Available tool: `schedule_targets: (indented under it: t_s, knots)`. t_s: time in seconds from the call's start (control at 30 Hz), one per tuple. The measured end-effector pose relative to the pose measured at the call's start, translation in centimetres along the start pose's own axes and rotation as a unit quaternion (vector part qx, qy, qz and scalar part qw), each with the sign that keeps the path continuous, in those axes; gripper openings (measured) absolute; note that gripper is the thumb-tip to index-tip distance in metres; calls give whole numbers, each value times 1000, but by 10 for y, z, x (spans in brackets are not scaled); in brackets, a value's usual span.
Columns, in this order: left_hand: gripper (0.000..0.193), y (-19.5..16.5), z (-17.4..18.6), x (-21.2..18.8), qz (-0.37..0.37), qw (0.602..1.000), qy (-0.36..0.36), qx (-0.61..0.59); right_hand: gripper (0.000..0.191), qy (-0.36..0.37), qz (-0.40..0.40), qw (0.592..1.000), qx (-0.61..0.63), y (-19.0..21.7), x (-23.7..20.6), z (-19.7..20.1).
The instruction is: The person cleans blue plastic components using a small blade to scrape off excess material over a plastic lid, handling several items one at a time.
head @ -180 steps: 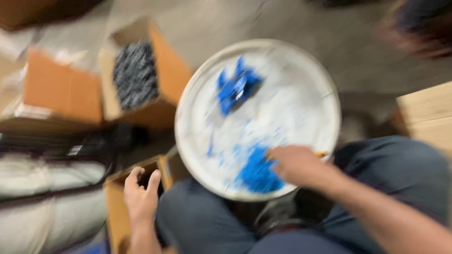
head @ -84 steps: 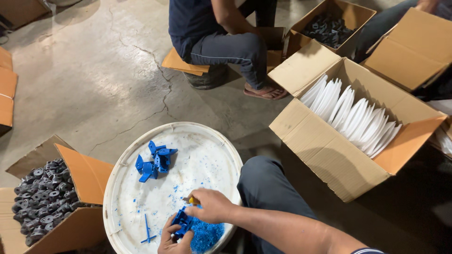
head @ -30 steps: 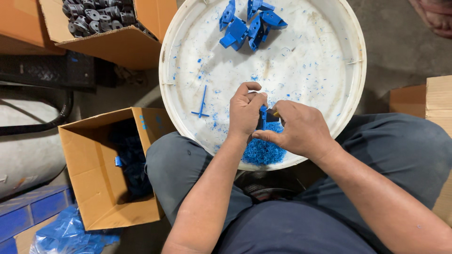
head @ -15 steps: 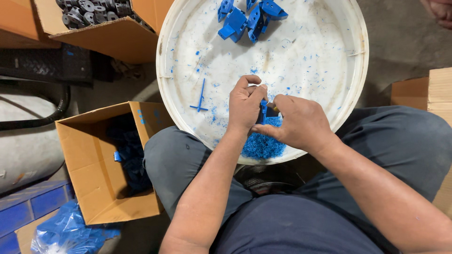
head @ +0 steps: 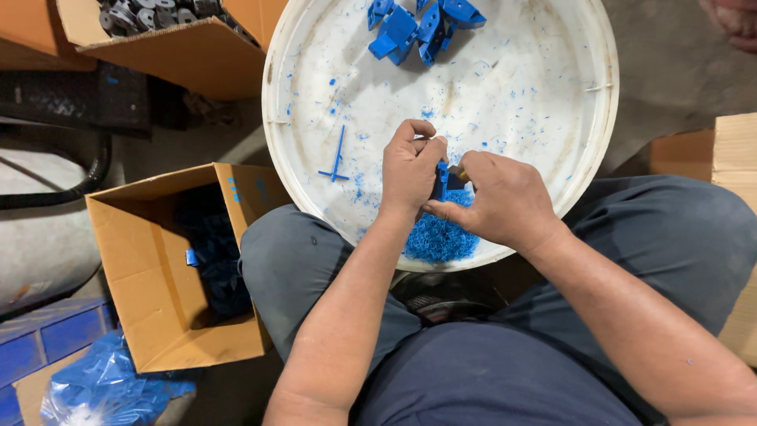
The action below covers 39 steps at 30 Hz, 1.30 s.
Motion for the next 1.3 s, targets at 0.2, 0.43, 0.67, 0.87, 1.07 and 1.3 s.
schedule_targets:
  t_s: [0.2, 0.43, 0.67, 0.87, 1.07, 1.3]
  knots:
    - [18, -2, -1, -2, 17, 1000, 0, 23, 53, 17, -3, 1000, -20, -2, -1, -3]
    - [18, -5, -1, -3, 8, 1000, 1, 12, 55, 50, -27, 998, -28, -1, 1, -6]
    - [18, -1, 0, -1, -1, 1000, 6, 3, 60, 83, -48, 995, -39, -1, 2, -6]
    - [16, 0, 0, -1, 13, 1000, 0, -1, 56, 82, -55, 995, -5, -4, 0, -9]
    - [14, 5, 1, 0, 22, 999, -13, -27, 51, 112, -73, 990, 36, -9, -3, -16]
    - [13, 0, 0, -1, 18, 999, -18, -40, 54, 42, -56, 997, 37, -5, 0, -11]
Point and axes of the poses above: each hand's wrist, its own x-axis towards the middle knuckle, its own z-axis out of the back of the hand, y = z × x, the point moved 3 cm from there along x, towards the middle knuckle, and after that the axes turned 3 degrees about z, right-handed, at the moved point
